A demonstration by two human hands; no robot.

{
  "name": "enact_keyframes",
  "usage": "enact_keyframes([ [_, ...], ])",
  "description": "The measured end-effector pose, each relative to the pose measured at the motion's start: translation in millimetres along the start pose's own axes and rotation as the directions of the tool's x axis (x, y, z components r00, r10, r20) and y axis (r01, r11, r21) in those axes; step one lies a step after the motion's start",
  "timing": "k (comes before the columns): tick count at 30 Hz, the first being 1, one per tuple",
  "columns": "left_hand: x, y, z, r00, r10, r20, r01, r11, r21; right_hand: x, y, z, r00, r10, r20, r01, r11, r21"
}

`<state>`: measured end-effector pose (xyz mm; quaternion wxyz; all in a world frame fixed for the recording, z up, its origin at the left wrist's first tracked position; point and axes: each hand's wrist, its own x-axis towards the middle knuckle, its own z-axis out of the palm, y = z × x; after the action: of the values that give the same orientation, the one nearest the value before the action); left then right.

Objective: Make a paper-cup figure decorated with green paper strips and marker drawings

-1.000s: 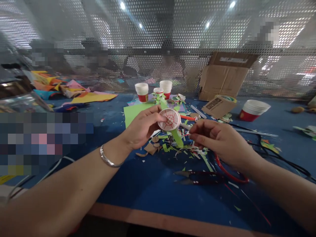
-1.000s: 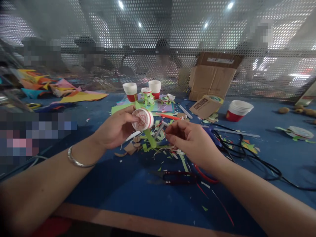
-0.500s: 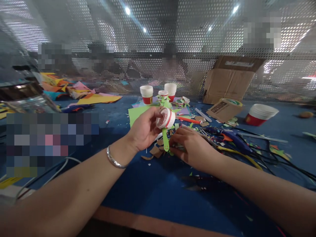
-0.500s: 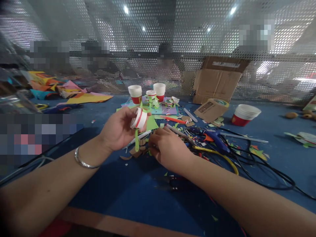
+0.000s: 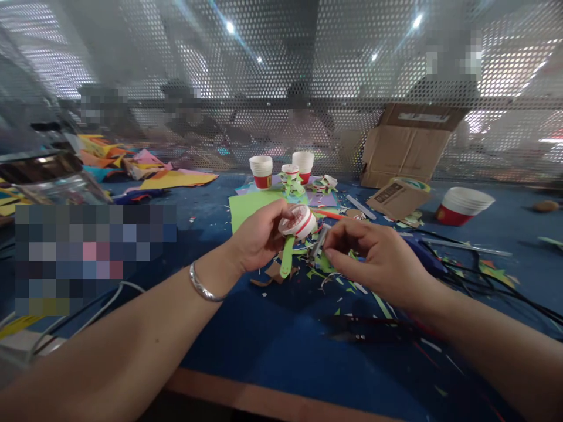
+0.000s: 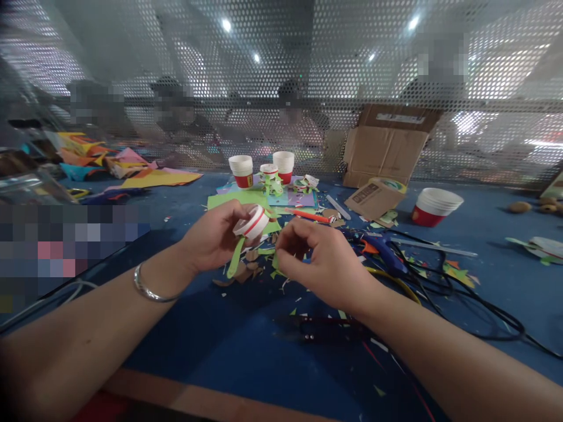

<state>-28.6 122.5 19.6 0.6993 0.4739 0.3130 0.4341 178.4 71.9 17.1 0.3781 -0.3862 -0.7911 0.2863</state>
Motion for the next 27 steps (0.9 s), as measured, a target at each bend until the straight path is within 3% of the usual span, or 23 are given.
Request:
enact_keyframes([
  [10, -6, 1, 11.2, 0.948, -0.304, -0.100, 0.311, 0.948, 0.066, -3, -9, -2, 0.993, -0.121, -0.010, 0.120, 0.988, -0.099],
  [27, -6, -4, 6.1, 0.970, -0.220, -0.106, 0.240, 0.937, 0.254, -6, -9, 0, 0.975, -0.223, -0.028, 0.207, 0.940, -0.271],
])
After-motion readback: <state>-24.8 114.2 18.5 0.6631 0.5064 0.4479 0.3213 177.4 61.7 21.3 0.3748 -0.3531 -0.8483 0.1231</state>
